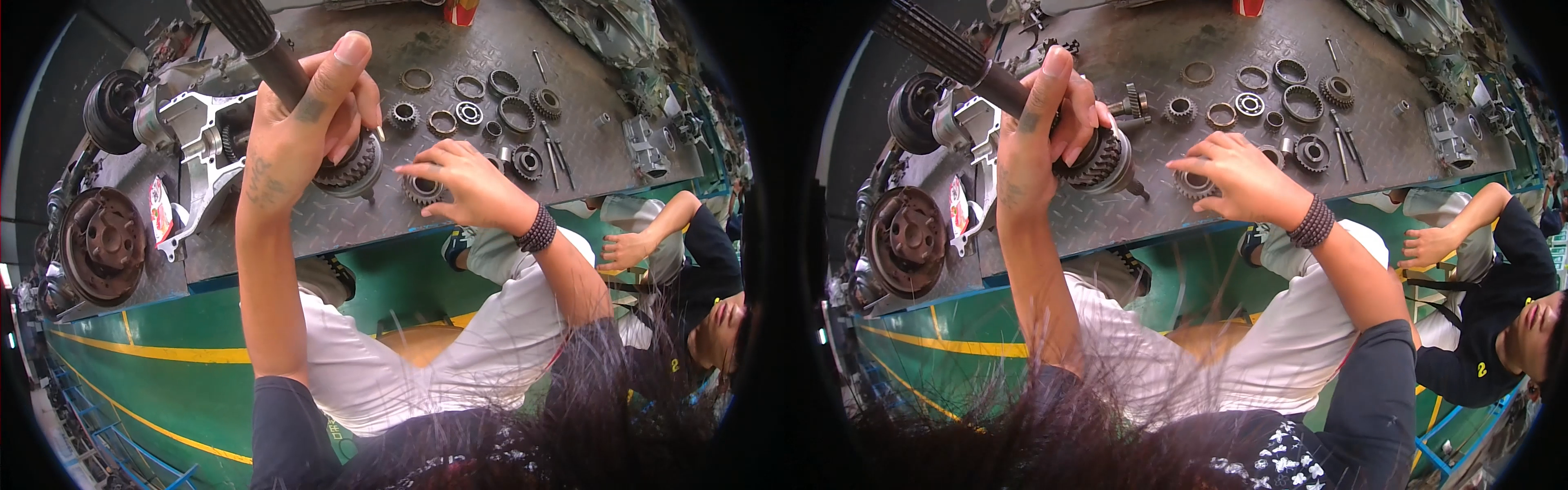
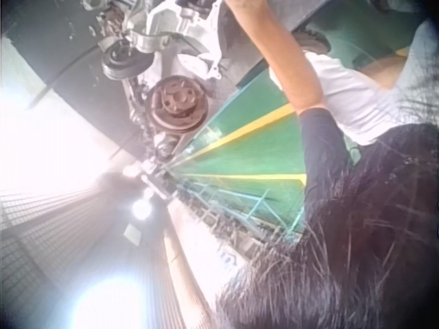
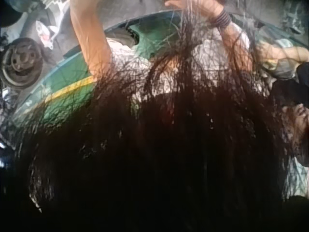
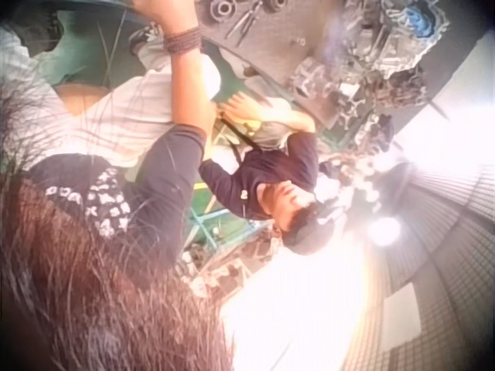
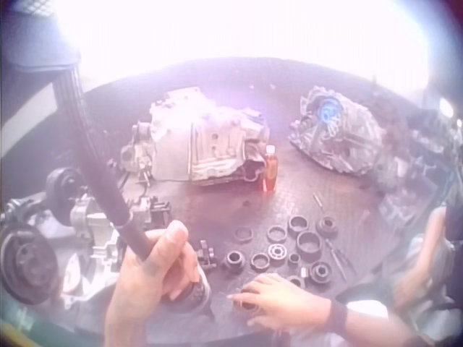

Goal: The person places gear wheels and bearings onto a metal shaft, then holds the shaft while picking up and checking other small gear components from the table.

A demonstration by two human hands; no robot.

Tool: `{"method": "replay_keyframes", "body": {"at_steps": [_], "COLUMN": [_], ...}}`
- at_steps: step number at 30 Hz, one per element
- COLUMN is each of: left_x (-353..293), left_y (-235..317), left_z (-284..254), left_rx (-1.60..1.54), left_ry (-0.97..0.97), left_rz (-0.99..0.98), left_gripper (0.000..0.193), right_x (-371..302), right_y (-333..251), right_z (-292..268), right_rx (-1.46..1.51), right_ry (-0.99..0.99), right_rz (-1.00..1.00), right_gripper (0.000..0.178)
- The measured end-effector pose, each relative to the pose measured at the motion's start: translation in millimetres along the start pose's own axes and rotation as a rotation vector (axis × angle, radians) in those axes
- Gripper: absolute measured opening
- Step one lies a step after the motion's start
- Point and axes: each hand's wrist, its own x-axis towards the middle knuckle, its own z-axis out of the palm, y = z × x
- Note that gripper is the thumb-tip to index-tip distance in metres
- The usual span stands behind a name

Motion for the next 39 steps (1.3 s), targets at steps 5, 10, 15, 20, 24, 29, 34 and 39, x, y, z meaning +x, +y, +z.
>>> {"method": "replay_keyframes", "body": {"at_steps": [5, 10, 15, 20, 24, 29, 34, 39], "left_x": [0.6, 0.3, -0.4, 2.3, -1.8, -1.2, -0.6, 0.8], "left_y": [-3.0, -4.4, -2.1, -6.7, -6.0, -4.2, -3.2, -3.7], "left_z": [-3.7, -9.1, -13.1, -6.8, -2.3, -3.6, -7.2, -1.7], "left_rx": [-0.004, -0.071, -0.071, -0.093, -0.109, -0.101, -0.086, -0.102], "left_ry": [-0.018, -0.044, -0.040, -0.059, -0.036, -0.090, -0.108, -0.080], "left_rz": [0.010, 0.016, 0.010, 0.007, 0.020, 0.005, -0.008, -0.003], "left_gripper": [0.061, 0.060, 0.060, 0.060, 0.059, 0.058, 0.057, 0.056], "right_x": [8.2, 9.8, 20.6, 28.4, 31.5, 18.3, 29.8, 58.3], "right_y": [17.7, 32.9, 25.0, 0.6, 2.7, 4.2, 9.3, 61.1], "right_z": [-11.1, -14.2, -4.7, 41.2, 48.2, 47.2, 29.7, 19.1], "right_rx": [0.884, 1.319, 1.092, 0.361, 0.064, -0.113, -0.083, -0.203], "right_ry": [0.031, 0.157, 0.191, 0.385, 0.422, 0.388, 0.389, 0.526], "right_rz": [0.302, 0.164, 0.259, 0.125, 0.039, 0.099, 0.109, 0.050], "right_gripper": [0.070, 0.077, 0.072, 0.059, 0.061, 0.076, 0.070, 0.051]}}
